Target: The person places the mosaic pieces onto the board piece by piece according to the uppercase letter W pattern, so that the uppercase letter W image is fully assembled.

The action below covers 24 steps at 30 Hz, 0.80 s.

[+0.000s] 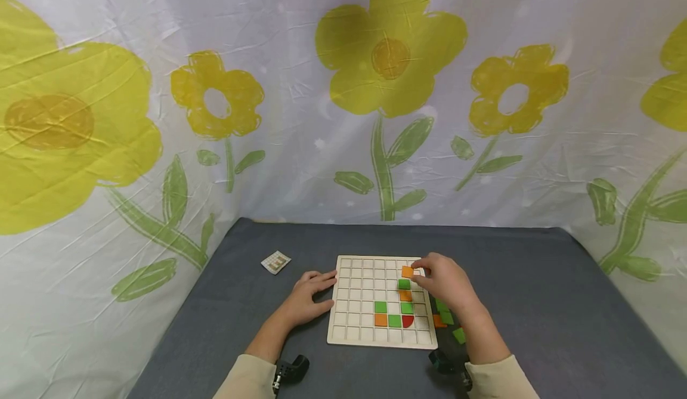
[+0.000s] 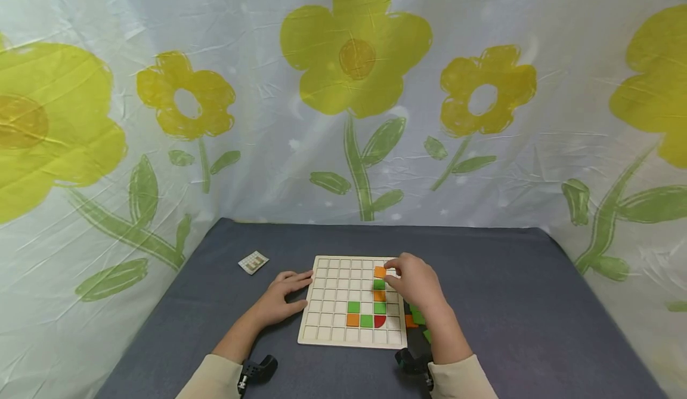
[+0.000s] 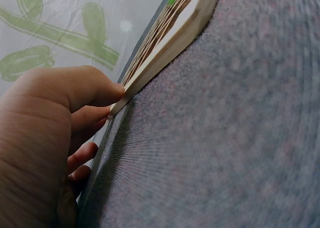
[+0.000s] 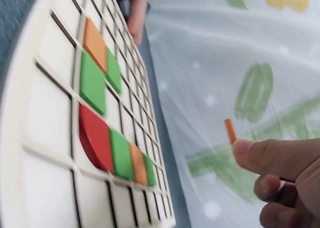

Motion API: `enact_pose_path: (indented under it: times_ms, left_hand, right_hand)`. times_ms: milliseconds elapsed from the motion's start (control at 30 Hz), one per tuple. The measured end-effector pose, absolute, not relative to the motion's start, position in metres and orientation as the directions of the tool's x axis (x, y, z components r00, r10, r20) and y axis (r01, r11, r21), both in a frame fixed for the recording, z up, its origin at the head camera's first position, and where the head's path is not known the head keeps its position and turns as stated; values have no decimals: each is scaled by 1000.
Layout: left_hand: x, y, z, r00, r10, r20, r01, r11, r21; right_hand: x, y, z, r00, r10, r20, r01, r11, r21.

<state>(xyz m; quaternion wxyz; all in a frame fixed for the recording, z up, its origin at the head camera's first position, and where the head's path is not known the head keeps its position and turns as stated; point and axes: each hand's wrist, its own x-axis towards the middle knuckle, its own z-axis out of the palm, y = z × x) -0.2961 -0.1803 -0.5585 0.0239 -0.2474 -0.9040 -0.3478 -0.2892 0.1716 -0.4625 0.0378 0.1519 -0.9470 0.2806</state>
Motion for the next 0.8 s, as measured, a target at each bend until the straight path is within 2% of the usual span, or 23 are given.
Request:
enact_pose_path:
  times_ms: [500, 800]
  left_hand:
    - [-296, -180, -556, -874, 440, 209, 467, 637, 614]
    - [-296, -179, -558, -879, 427, 210, 460, 646, 610]
  right_hand:
    - [-284, 124, -486, -908, -374, 191, -419, 788, -450]
    - [-285, 115, -500, -933, -344, 108, -355, 824, -442]
